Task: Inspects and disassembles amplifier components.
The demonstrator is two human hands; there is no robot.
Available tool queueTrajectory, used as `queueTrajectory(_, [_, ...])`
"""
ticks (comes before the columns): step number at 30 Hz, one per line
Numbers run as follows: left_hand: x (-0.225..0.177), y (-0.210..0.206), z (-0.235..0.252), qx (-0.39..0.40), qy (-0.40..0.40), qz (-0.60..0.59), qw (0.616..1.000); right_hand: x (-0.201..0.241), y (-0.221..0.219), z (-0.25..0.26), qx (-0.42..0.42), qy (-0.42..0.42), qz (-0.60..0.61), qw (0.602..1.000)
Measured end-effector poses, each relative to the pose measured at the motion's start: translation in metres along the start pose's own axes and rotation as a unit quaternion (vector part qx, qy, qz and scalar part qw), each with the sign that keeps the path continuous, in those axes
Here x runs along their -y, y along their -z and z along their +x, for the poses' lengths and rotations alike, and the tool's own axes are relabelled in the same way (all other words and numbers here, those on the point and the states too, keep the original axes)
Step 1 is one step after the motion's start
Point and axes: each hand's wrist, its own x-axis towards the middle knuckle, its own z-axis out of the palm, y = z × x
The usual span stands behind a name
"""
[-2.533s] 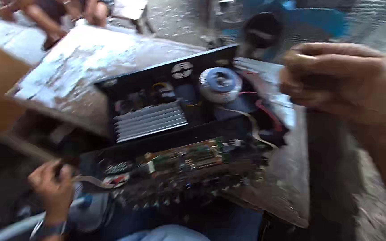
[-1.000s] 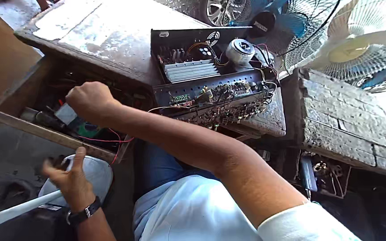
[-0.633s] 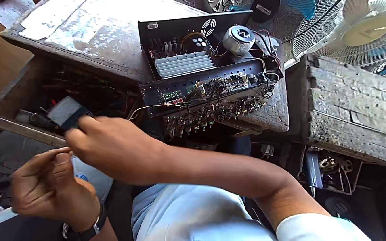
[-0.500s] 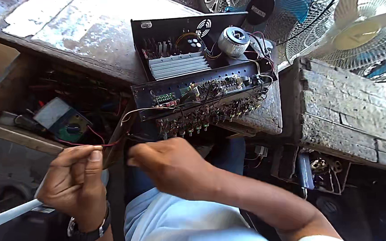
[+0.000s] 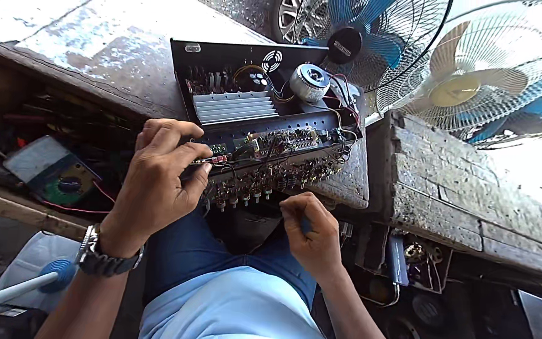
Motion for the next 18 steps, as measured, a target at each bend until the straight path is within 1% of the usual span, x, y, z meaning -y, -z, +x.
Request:
queueTrajectory(2, [0.003,-0.004,0.002,0.023,-0.001,0.002,1.0,0.008,-0.008,0.014,-0.029,0.042,-0.008,0.999])
queueTrajectory(5, [0.005,-0.007,-0.001,0.026,0.004,-0.002,1.0,0.019,-0.02,0.041,-0.044,0.106,-0.037,0.993])
queueTrajectory(9, [0.005,-0.009,-0.005,0.009,0.006,-0.015,1.0,0.025,-0.04,0.073,-0.003,0.164,-0.062,0.984])
queueTrajectory(11, [0.005,-0.011,-0.006,-0.003,-0.003,-0.026,1.0,0.024,-0.051,0.083,0.021,0.175,-0.073,0.982])
queueTrajectory(13, [0.006,-0.013,-0.008,-0.016,-0.014,-0.037,0.999,0.022,-0.06,0.087,0.024,0.182,-0.072,0.98])
queueTrajectory(15, [0.008,-0.015,-0.01,-0.022,-0.017,-0.044,0.999,0.021,-0.063,0.088,0.014,0.178,-0.053,0.982])
queueTrajectory(18, [0.012,-0.016,-0.012,-0.024,-0.025,-0.045,0.998,0.02,-0.061,0.085,-0.024,0.161,-0.038,0.986])
